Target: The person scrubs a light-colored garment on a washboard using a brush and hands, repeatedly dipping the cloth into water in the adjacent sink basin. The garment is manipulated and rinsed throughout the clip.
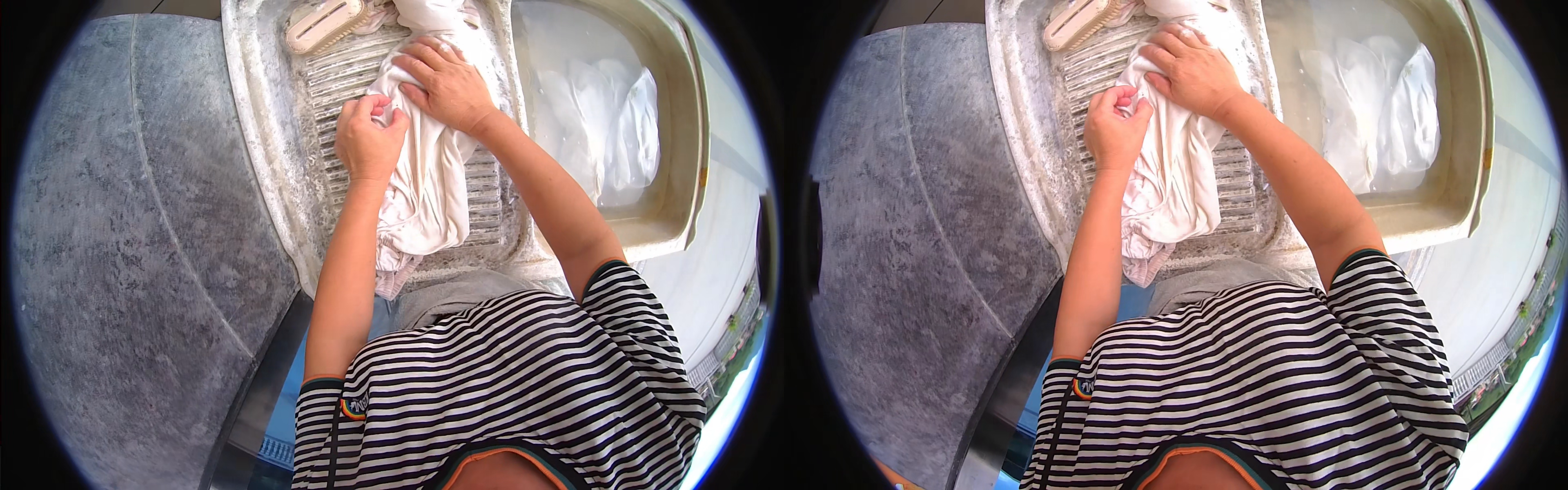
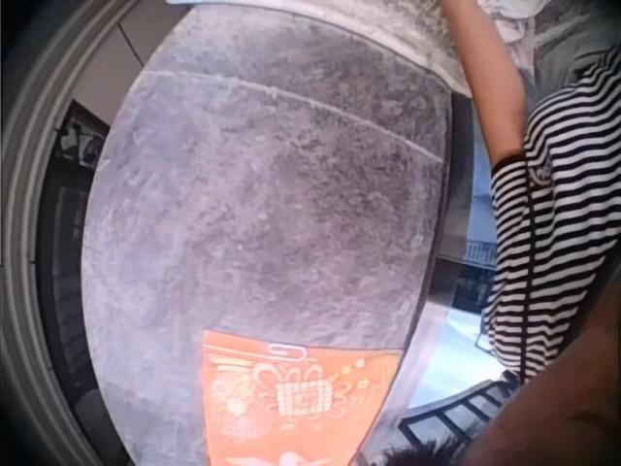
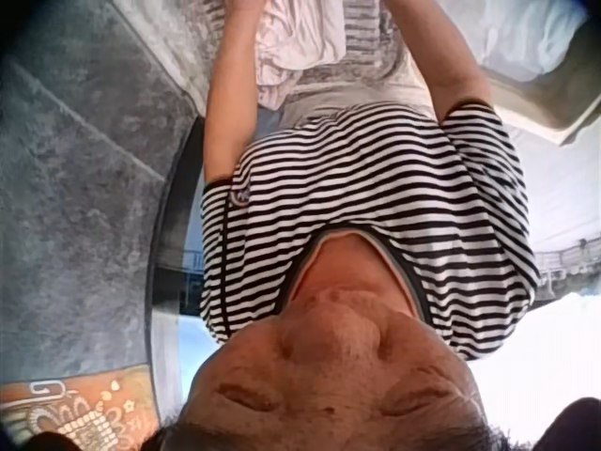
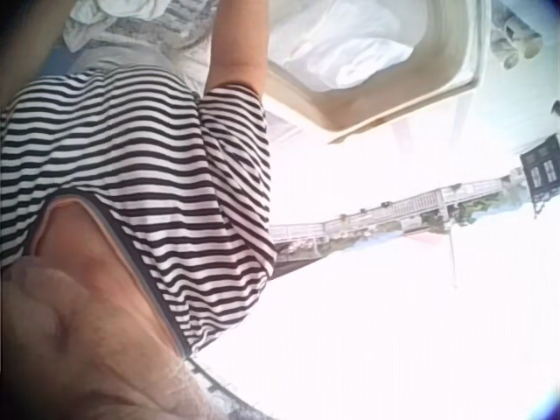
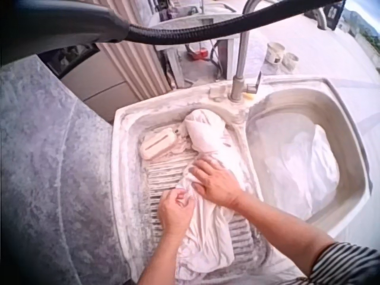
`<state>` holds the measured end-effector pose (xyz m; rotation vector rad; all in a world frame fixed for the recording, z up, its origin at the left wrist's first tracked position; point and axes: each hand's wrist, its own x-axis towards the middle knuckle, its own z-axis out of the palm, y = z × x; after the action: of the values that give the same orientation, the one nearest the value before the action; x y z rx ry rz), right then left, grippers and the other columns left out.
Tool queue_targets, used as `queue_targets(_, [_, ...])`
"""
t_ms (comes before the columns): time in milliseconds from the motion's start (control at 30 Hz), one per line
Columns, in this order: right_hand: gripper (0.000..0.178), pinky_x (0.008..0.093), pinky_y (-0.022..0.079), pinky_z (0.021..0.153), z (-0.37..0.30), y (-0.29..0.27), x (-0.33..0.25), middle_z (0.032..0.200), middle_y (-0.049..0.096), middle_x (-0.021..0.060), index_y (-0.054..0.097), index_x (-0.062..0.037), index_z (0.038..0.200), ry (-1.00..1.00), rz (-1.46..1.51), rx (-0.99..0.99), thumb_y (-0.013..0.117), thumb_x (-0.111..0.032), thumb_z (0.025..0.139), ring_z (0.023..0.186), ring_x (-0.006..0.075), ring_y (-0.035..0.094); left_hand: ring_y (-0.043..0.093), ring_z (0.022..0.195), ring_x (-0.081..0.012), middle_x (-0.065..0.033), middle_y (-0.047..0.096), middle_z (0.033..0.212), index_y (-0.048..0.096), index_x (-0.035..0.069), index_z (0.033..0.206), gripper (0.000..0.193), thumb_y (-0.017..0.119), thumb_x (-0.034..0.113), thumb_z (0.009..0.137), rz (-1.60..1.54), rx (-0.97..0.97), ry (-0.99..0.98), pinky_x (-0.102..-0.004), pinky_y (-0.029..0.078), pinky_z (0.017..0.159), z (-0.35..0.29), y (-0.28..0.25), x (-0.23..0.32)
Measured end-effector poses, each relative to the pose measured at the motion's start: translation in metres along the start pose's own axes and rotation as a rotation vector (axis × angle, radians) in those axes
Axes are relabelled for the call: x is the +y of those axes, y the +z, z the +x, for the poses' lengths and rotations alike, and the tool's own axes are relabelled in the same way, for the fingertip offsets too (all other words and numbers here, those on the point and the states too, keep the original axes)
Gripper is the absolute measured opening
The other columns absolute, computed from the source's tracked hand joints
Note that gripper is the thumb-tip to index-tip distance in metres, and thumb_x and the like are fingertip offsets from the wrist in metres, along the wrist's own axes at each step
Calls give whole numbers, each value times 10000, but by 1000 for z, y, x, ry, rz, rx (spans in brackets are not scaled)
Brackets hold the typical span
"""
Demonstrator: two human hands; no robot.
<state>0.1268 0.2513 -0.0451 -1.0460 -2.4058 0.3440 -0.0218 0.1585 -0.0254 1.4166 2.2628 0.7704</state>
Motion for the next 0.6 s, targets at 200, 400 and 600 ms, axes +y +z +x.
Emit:
queue_targets(200, [430, 432, 390, 1120, 1, 0, 1, 1358, 584, 42, 624, -170, 1314, -6, -53, -52, 647, -363, 930, 1341, 249, 488, 657, 775, -240, 6, 650, 822, 732, 176, 848, 145, 760, 239, 720, -23, 38, -17, -413, 521, 671, 2, 1, 4])
queue_targets(400, [421, 419, 384, 1127, -1, 3, 0, 1353, 581, 35, 621, -172, 1314, -1, -75, -52, 634, -370, 943, 1337, 240, 490, 654, 725, -213, -3, 649, 783, 737, 154, 785, 83, 761, 206, 725, -103, 68, 2, -384, 513, 649, 1, 6, -6])
queue_targets(600, [406, 415, 385, 1129, 0, 1, -1, 1348, 582, 27, 623, -180, 1313, -1, -59, -56, 617, -378, 958, 1331, 236, 493, 639, 630, -196, -21, 658, 764, 742, 138, 778, 48, 751, 156, 734, -133, 87, 59, -363, 501, 597, -3, -1, -2])
